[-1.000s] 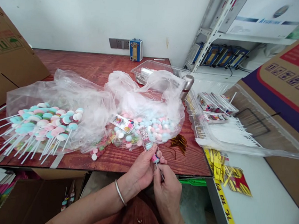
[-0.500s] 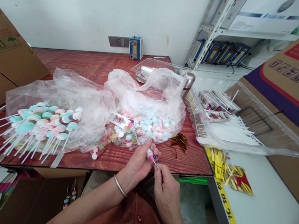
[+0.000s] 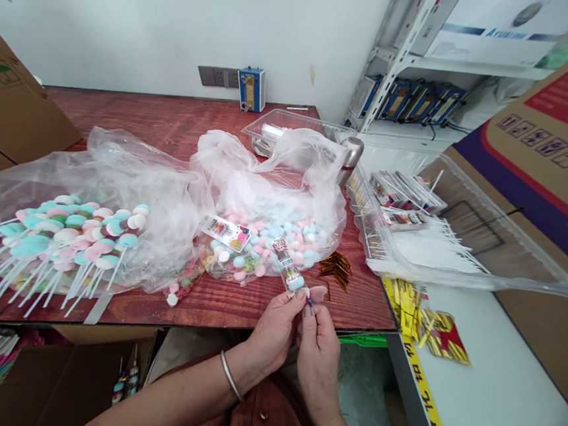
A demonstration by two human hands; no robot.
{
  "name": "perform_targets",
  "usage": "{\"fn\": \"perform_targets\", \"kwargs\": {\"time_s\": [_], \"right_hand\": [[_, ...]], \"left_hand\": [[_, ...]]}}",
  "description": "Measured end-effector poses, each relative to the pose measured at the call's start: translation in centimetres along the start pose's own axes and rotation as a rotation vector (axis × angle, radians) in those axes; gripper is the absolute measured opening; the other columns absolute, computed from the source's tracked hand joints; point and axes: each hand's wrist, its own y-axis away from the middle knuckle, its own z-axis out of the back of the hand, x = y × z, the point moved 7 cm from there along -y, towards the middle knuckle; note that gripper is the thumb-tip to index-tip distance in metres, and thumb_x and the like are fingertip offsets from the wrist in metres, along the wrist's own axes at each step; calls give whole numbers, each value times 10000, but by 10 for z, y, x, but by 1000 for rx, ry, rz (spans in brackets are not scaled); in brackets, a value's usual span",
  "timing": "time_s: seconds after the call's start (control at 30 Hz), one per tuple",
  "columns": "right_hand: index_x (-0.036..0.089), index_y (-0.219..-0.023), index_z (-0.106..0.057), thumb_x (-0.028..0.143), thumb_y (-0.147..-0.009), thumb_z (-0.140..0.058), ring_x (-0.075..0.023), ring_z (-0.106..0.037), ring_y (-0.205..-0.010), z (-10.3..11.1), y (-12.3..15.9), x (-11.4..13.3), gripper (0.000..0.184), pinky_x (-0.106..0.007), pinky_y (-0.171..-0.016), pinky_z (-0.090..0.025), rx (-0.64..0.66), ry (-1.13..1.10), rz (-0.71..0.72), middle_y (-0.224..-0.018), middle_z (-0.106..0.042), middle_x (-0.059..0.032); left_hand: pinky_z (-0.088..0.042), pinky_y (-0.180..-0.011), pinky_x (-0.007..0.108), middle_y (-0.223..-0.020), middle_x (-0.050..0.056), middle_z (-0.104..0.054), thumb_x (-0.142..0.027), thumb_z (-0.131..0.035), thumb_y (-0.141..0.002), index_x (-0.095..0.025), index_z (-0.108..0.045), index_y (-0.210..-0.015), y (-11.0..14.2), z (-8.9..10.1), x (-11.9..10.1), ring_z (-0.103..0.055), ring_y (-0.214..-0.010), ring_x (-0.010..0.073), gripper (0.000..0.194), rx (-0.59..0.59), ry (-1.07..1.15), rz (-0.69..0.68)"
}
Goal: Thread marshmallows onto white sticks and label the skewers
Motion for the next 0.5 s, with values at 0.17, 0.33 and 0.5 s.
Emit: {"fn": "perform_targets", "kwargs": {"time_s": [0.17, 0.33, 0.5], "right_hand": [[212, -821, -562, 514, -909, -550, -117, -391, -550, -8, -3, -11, 315, -220, -496, -340, 7, -383, -144, -629, -448, 56], [207, -762, -522, 470, -849, -660, -56, -153, -432, -22, -2, -10, 309, -196, -426, -227, 192, -829, -356, -534, -259, 127], [205, -775, -535, 491, -884, -598, -53, -214, -406, -29, 4, -8, 313, -205, -426, -293, 311, -740, -382, -543, -312, 118]], "left_hand": [[-483, -728, 255, -870, 81, -727, -373, -726, -807, -132, -748, -1072, 1, 1, -1, -614, -713, 140, 359, 50, -93, 33], [-431, -451, 226, -710, 68, -679, -420, -682, -832, -121, -736, -1025, 5, -1, -9, -568, -514, 131, 361, 175, -29, 112], [-321, -319, 216, -481, -1, -561, -479, -695, -798, -127, -738, -974, 3, 14, 2, -481, -348, 131, 395, 72, -117, 156]]}}
